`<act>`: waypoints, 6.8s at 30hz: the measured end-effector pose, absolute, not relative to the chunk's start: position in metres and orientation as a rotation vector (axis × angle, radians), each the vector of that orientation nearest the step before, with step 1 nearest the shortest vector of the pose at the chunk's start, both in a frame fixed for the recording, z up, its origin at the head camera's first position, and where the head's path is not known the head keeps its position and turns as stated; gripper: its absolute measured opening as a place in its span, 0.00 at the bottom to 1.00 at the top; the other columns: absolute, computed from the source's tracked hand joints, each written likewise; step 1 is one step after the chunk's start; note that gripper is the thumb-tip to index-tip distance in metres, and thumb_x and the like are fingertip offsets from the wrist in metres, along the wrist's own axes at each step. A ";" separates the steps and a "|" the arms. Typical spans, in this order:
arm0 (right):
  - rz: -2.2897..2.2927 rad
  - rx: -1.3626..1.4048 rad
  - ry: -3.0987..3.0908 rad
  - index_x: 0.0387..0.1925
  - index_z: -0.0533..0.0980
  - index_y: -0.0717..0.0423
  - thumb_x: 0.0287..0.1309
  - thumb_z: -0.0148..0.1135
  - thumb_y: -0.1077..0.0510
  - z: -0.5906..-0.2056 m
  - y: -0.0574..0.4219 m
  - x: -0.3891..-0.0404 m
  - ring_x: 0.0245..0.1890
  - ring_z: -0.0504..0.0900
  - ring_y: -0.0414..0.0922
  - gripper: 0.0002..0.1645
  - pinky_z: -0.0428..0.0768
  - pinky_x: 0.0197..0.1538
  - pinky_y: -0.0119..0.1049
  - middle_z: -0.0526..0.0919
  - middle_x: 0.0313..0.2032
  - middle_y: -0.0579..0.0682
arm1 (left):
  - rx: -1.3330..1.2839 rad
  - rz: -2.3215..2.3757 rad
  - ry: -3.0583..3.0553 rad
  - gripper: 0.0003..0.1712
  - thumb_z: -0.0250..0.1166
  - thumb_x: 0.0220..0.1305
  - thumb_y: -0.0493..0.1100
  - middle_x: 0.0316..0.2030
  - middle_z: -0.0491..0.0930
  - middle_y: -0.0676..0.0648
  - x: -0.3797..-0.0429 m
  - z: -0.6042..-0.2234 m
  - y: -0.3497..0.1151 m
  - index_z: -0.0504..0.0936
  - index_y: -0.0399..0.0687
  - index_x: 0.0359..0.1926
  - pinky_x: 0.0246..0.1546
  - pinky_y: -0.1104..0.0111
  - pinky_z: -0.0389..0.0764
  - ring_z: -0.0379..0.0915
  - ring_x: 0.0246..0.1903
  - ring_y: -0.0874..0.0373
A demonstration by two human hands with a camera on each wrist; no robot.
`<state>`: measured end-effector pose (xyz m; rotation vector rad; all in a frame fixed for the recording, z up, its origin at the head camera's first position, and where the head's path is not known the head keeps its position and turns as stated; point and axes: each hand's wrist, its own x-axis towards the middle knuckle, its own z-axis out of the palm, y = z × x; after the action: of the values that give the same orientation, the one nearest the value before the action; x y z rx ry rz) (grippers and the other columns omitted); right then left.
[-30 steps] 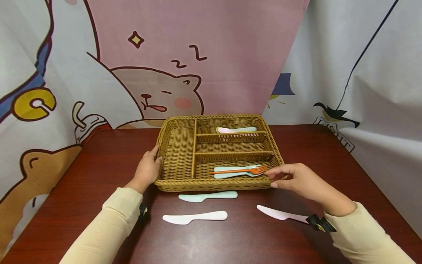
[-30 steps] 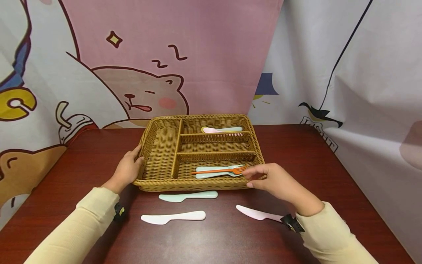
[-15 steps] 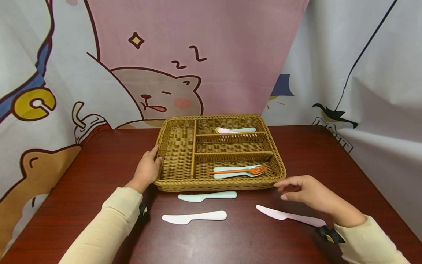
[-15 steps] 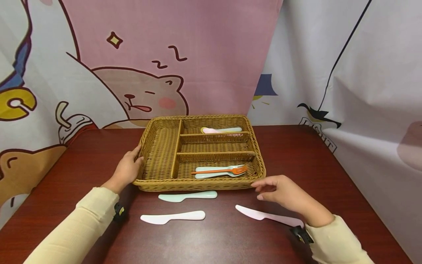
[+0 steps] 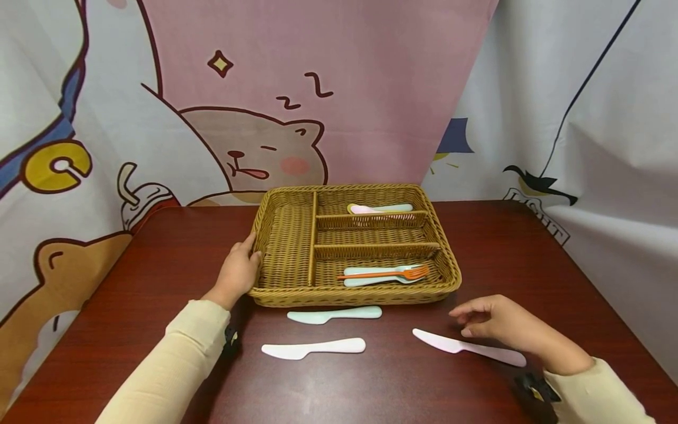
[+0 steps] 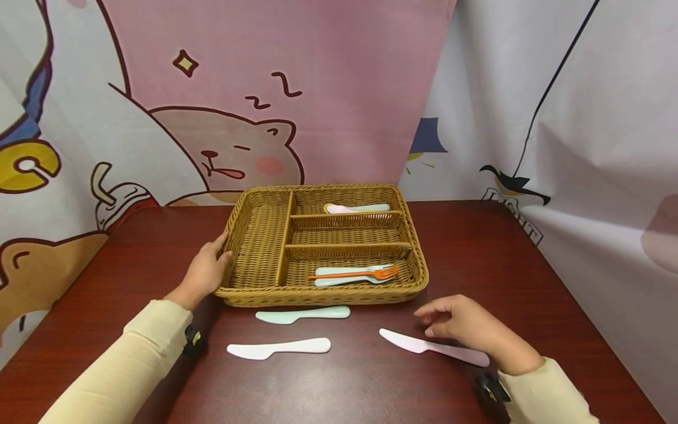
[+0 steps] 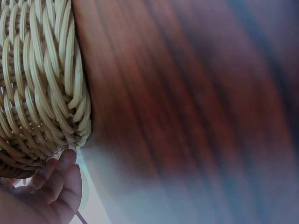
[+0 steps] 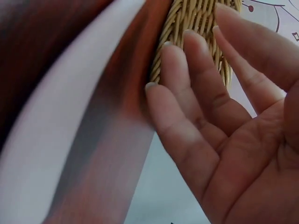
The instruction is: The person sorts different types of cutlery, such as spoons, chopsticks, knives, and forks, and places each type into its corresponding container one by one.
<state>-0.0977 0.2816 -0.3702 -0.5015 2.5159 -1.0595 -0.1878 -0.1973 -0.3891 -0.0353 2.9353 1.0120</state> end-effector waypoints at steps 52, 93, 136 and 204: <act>-0.971 -0.661 2.504 0.30 0.84 0.56 0.41 0.71 0.67 -0.389 0.280 -0.086 0.24 0.69 0.28 0.10 0.69 0.26 0.27 0.75 0.22 0.35 | -0.043 0.996 2.936 0.33 0.45 0.77 0.41 0.64 0.60 0.28 -0.187 -0.387 -0.196 0.46 0.39 0.76 0.61 0.45 0.64 0.61 0.62 0.34; -1.325 -0.503 2.705 0.45 0.82 0.61 0.53 0.70 0.64 -0.304 0.210 -0.125 0.29 0.77 0.40 0.15 0.76 0.27 0.34 0.81 0.31 0.50 | -0.038 0.994 2.937 0.33 0.45 0.77 0.41 0.64 0.60 0.28 -0.185 -0.387 -0.195 0.46 0.40 0.76 0.61 0.45 0.64 0.61 0.62 0.34; -1.918 -0.166 2.128 0.58 0.75 0.62 0.61 0.62 0.66 -0.303 0.082 -0.192 0.37 0.81 0.43 0.22 0.82 0.37 0.38 0.80 0.44 0.54 | -0.045 1.003 2.926 0.33 0.45 0.77 0.41 0.65 0.59 0.28 -0.185 -0.386 -0.194 0.46 0.39 0.76 0.62 0.45 0.63 0.60 0.63 0.34; -2.250 0.324 1.826 0.47 0.77 0.59 0.57 0.64 0.69 -0.358 -0.061 -0.194 0.36 0.79 0.45 0.15 0.81 0.47 0.50 0.79 0.40 0.54 | -0.042 0.969 2.979 0.32 0.46 0.76 0.40 0.62 0.63 0.27 -0.186 -0.386 -0.194 0.49 0.36 0.75 0.60 0.45 0.65 0.63 0.60 0.33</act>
<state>-0.1942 -0.0611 -0.3578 0.3237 1.8264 -2.2497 -0.1859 -0.1944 -0.3862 -0.0418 2.9789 0.9688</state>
